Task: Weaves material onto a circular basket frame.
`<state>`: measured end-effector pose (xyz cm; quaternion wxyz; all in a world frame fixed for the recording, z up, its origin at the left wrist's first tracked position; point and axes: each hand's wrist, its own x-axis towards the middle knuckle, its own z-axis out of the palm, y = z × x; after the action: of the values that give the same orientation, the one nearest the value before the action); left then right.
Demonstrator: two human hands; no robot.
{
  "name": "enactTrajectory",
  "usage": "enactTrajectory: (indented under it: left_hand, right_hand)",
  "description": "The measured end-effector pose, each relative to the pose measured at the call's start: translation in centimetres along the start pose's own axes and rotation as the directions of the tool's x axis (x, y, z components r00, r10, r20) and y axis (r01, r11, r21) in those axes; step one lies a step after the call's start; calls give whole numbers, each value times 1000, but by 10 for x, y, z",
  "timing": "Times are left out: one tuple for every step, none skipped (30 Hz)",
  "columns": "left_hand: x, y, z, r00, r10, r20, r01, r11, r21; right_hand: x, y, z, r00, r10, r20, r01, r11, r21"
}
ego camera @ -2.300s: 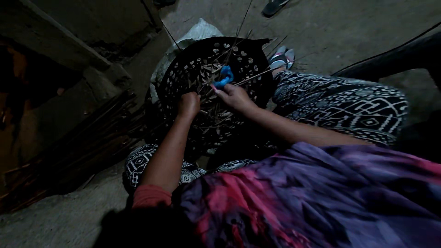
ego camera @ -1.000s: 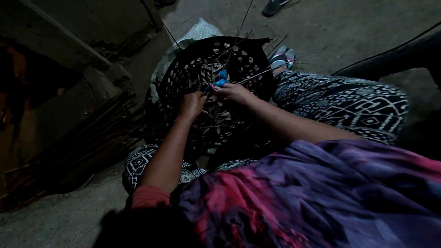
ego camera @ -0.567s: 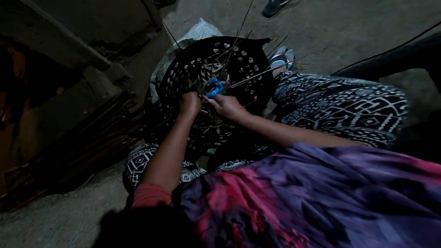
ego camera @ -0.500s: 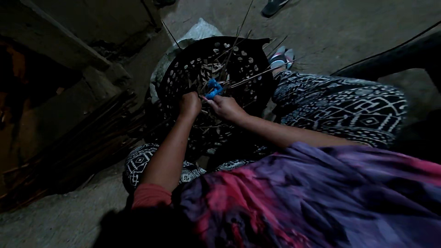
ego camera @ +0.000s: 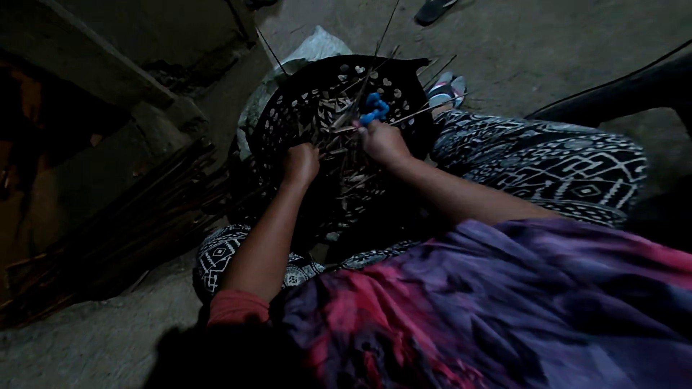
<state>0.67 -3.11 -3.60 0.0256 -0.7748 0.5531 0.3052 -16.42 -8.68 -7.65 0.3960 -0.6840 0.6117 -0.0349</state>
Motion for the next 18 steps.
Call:
enactTrajectory:
  left_hand:
    - [0, 0, -2, 1000, -4, -2, 4, 1000, -12]
    - [-1, -1, -3, 1000, -9, 0, 9, 1000, -26]
    - [-1, -1, -3, 1000, -9, 2, 9, 999, -35]
    - [0, -1, -3, 1000, -5, 5, 5, 999, -41]
    - [0, -1, -3, 1000, 5, 4, -5, 999, -48]
    - [0, -1, -2, 1000, 21, 1, -21, 998, -55]
    - [1, -1, 0, 999, 39, -4, -39, 998, -59]
    - [2, -1, 1, 998, 59, -9, -59, 996, -59]
    - [2, -1, 2, 997, 81, -10, -81, 995, -61]
    - [2, -2, 2, 995, 97, -7, -97, 993, -69]
    - [2, -5, 1, 995, 104, -2, -104, 992, -74]
    - [2, -7, 1, 995, 101, 4, -101, 993, -69]
    - [3, -10, 0, 996, 92, 7, -92, 994, -54]
    - [4, -12, 0, 997, 75, 13, -74, 997, -30]
    - [4, -14, -1, 998, 57, 16, -57, 998, 1]
    - [4, -15, -2, 999, 40, 18, -41, 999, 29]
    - [4, -15, -2, 999, 30, 16, -30, 999, 45]
    - [5, -14, -2, 1000, 20, 9, -21, 999, 46]
  right_hand:
    - [2, 5, -4, 1000, 15, -25, -14, 998, 59]
    - [3, 8, -6, 999, 14, -38, -9, 990, 144]
    - [2, 10, -3, 999, 5, -33, 4, 964, 265]
    - [-1, 9, 1, 1000, -5, 2, 4, 918, 396]
    - [-6, 3, 6, 998, -12, 65, -24, 848, 530]
    - [-12, -4, 10, 989, -23, 146, -76, 769, 635]
    - [-15, -9, 13, 976, -30, 217, -134, 700, 702]
    - [-18, -14, 14, 958, -31, 284, -197, 649, 735]
    - [-21, -19, 12, 945, -27, 325, -241, 613, 752]
    - [-21, -21, 10, 941, -19, 337, -261, 596, 760]
    - [-19, -21, 10, 945, -14, 327, -257, 585, 769]
    - [-16, -18, 10, 951, -16, 309, -245, 569, 785]
    - [-13, -16, 9, 956, -13, 292, -235, 562, 793]
    - [-11, -14, 6, 962, 7, 272, -225, 583, 781]
    - [-10, -14, 3, 969, 29, 246, -210, 623, 753]
    - [-9, -13, 2, 978, 31, 207, -171, 685, 708]
    - [-8, -10, 3, 988, 9, 157, -109, 759, 641]
    - [-9, -9, 4, 993, -26, 117, -42, 835, 549]
